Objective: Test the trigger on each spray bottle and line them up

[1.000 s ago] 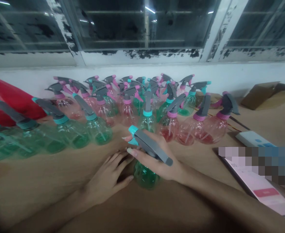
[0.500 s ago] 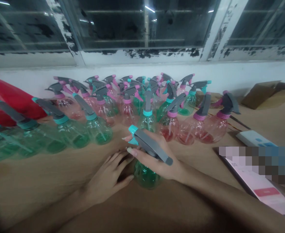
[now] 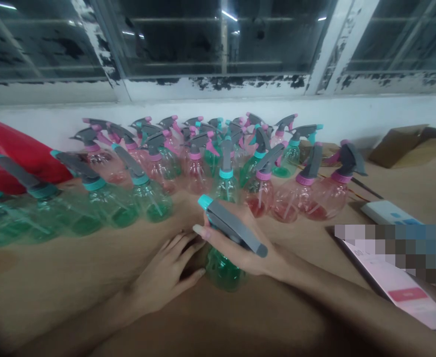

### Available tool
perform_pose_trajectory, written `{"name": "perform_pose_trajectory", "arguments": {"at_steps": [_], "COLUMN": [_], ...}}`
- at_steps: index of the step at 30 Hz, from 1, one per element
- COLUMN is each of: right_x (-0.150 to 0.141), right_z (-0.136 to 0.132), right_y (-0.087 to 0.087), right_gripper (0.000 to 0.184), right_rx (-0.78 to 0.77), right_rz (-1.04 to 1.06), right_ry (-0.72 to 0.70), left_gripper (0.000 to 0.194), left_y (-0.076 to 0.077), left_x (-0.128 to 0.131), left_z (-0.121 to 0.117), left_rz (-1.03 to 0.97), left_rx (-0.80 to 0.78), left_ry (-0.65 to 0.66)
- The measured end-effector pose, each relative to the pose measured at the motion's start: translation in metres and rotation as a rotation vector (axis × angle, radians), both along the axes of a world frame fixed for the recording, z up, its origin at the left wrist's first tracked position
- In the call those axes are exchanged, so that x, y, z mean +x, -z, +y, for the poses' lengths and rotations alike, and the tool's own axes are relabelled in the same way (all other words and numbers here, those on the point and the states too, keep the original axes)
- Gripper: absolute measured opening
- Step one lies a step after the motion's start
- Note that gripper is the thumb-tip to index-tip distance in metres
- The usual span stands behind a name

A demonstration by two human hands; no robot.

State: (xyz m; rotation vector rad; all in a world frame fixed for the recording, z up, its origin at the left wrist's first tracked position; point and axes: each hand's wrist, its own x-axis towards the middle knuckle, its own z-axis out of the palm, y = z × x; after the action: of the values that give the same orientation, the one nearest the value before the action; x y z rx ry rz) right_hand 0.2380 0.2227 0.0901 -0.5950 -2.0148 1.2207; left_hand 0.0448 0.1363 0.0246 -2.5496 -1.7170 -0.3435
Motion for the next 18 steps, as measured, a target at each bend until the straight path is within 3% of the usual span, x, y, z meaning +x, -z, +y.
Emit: {"name": "perform_pose_trajectory", "arguments": {"at_steps": [8,18], "right_x": [-0.0021,-0.0026], "right_z": [-0.0038,-0.0025], "right_y": [-0.0015,-0.0005], "right_gripper": [0.028,0.026], "right_rx": [-0.084,-0.061], "right_rz": [0.061,0.047], "right_ry": [-0.014,-0.016], "left_gripper": [0.051,0.052], "left_y": [-0.0027,-0.0004], "left_x": [0.0005,0.0002], "left_z": [0.0005,0.0002], "left_rz": [-0.036,-0.023], "left_rx": [-0.02,-0.02], "left_ry": [0.0,0.0]}}
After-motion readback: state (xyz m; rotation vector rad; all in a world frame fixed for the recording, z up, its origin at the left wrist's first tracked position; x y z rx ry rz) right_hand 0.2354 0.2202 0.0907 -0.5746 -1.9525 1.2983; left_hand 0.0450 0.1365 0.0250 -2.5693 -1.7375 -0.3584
